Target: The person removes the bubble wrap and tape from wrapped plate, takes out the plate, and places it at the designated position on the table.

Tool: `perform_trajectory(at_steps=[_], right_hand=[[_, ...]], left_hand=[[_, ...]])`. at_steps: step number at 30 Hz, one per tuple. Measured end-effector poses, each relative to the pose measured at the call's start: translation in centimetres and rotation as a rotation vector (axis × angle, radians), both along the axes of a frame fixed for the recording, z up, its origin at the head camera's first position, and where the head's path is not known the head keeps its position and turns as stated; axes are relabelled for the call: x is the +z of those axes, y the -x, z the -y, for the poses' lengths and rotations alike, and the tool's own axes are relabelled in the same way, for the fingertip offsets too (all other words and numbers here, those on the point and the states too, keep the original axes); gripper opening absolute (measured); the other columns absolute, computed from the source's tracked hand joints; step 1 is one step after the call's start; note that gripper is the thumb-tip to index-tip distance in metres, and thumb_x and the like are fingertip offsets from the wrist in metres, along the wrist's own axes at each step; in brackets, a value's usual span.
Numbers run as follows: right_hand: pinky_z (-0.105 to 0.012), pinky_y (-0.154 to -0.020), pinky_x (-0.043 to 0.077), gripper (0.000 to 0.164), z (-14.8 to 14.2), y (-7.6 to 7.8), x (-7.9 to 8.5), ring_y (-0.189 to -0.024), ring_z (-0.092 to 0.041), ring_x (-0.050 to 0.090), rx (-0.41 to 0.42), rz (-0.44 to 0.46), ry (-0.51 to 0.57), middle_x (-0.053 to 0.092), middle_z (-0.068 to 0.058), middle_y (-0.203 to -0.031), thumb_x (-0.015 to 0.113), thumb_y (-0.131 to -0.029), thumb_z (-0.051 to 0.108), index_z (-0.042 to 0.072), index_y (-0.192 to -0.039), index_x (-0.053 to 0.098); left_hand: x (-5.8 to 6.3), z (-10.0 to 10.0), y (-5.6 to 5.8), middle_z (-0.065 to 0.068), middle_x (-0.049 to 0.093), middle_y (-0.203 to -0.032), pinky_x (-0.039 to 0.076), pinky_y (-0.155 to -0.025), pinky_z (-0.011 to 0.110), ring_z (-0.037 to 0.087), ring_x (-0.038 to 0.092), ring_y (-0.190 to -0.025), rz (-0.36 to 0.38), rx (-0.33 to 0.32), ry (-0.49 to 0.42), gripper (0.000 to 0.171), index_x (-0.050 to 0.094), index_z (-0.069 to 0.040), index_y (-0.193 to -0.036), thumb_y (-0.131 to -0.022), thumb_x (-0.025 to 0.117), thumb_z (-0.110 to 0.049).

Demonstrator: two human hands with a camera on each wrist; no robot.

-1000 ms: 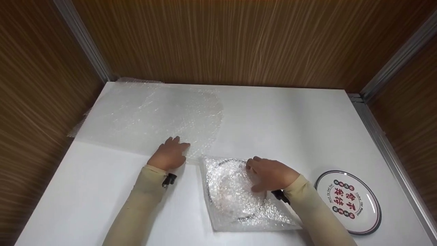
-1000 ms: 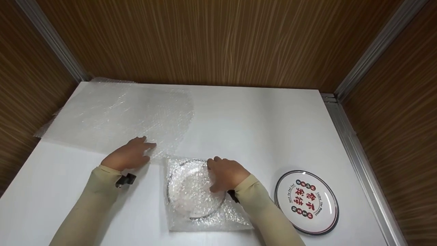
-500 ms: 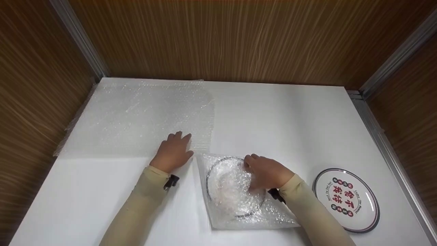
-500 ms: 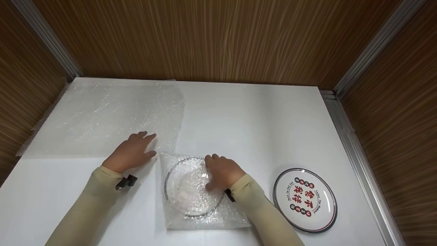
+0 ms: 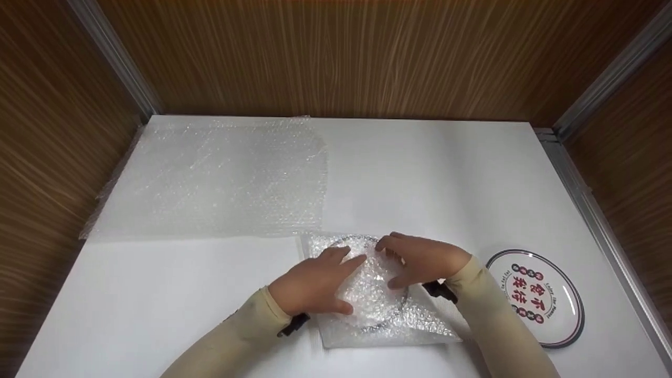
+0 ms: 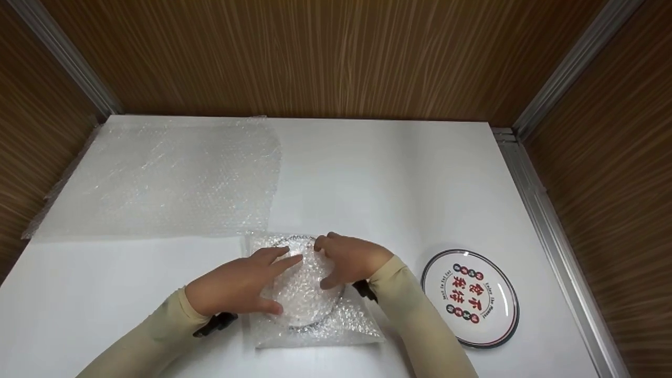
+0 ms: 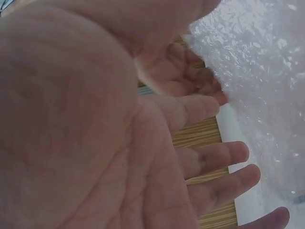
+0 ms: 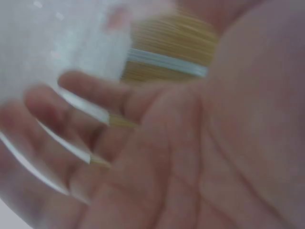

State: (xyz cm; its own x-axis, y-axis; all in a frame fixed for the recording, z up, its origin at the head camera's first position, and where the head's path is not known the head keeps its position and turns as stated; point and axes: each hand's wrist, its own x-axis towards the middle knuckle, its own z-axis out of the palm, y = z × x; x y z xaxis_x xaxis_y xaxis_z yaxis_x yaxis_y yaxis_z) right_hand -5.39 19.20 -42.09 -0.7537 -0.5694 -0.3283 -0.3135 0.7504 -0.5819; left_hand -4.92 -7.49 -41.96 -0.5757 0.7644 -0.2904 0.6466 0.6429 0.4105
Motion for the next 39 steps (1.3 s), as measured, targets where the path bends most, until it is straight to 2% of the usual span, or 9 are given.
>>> perform_trajectory(at_steps=[5,9,14,19,24,28,32,35,39], right_hand=[[-0.032,-0.064,0.047,0.014,-1.7,0.2,0.7,-0.071,-0.016,0.055,-0.083,0.081,-0.061,0.058,0.001,-0.079,0.075,-0.079,0.012,0.013,-0.088,0.063],[-0.028,-0.051,0.044,0.016,-1.4,0.3,0.2,-0.053,-0.011,0.053,-0.160,0.189,-0.151,0.059,0.005,-0.064,0.072,-0.078,0.010,0.016,-0.070,0.060],[-0.030,-0.052,0.049,0.018,-0.4,0.2,-0.5,-0.053,-0.012,0.059,-0.154,0.217,-0.150,0.067,0.004,-0.064,0.077,-0.082,0.015,0.016,-0.071,0.064],[-0.030,-0.055,0.050,0.017,0.4,0.5,-1.1,-0.054,-0.010,0.059,-0.060,0.167,-0.115,0.065,0.007,-0.062,0.076,-0.085,0.016,0.018,-0.072,0.066],[-0.027,-0.061,0.048,0.008,0.1,1.2,-1.3,-0.063,-0.007,0.057,0.082,0.110,0.018,0.061,0.009,-0.071,0.070,-0.086,0.009,0.015,-0.085,0.065],[-0.024,-0.060,0.048,0.005,-0.6,1.9,-1.5,-0.067,-0.010,0.059,0.130,0.192,0.146,0.065,0.002,-0.078,0.059,-0.092,0.007,0.009,-0.092,0.064],[-0.021,-0.058,0.043,0.018,-1.3,2.4,-2.0,-0.063,-0.008,0.055,0.124,0.233,0.161,0.059,0.004,-0.070,0.059,-0.099,0.009,0.008,-0.081,0.061],[-0.022,-0.060,0.039,0.024,-1.4,2.6,-2.3,-0.061,-0.004,0.047,0.094,0.210,0.103,0.050,0.010,-0.065,0.065,-0.097,0.012,0.011,-0.073,0.059],[-0.024,-0.058,0.037,0.026,-1.3,2.5,-2.4,-0.059,-0.005,0.044,0.011,0.208,0.041,0.048,0.012,-0.062,0.072,-0.091,0.017,0.015,-0.069,0.059]], left_hand=[[-0.4,-0.1,0.0,0.020,0.035,-0.163,0.043,-0.114,0.047,0.034,0.033,-0.152,0.002,0.010,0.019,0.095,0.032,-0.015,-0.163,-0.088,0.080,-0.046],[-0.4,0.0,0.3,0.023,0.034,-0.163,0.042,-0.115,0.049,0.037,0.032,-0.152,0.020,0.024,0.013,0.094,0.032,-0.014,-0.163,-0.089,0.080,-0.045],[-0.7,-0.1,0.8,0.023,0.032,-0.164,0.036,-0.120,0.047,0.037,0.029,-0.153,0.013,0.026,0.012,0.092,0.031,-0.013,-0.163,-0.090,0.079,-0.042],[-1.0,-0.1,1.0,0.022,0.035,-0.163,0.029,-0.123,0.048,0.037,0.028,-0.153,-0.019,-0.014,0.010,0.088,0.033,-0.014,-0.162,-0.091,0.079,-0.035],[-1.4,-0.1,1.0,0.019,0.040,-0.160,0.033,-0.120,0.053,0.035,0.033,-0.151,-0.048,-0.047,0.005,0.083,0.036,-0.016,-0.161,-0.091,0.078,-0.031],[-1.7,-0.2,0.9,0.017,0.041,-0.159,0.034,-0.120,0.054,0.034,0.035,-0.150,-0.073,-0.051,0.013,0.083,0.037,-0.016,-0.161,-0.091,0.078,-0.031],[-2.0,-0.3,0.9,0.016,0.041,-0.160,0.033,-0.120,0.053,0.034,0.034,-0.151,-0.089,-0.053,0.032,0.083,0.036,-0.017,-0.161,-0.091,0.077,-0.034],[-2.0,-0.4,0.8,0.016,0.042,-0.160,0.033,-0.121,0.052,0.034,0.035,-0.150,-0.096,-0.055,0.037,0.083,0.037,-0.016,-0.161,-0.091,0.077,-0.035],[-2.0,-0.4,0.8,0.016,0.045,-0.157,0.034,-0.120,0.052,0.034,0.037,-0.149,-0.115,-0.061,0.035,0.081,0.040,-0.015,-0.158,-0.090,0.079,-0.037]])
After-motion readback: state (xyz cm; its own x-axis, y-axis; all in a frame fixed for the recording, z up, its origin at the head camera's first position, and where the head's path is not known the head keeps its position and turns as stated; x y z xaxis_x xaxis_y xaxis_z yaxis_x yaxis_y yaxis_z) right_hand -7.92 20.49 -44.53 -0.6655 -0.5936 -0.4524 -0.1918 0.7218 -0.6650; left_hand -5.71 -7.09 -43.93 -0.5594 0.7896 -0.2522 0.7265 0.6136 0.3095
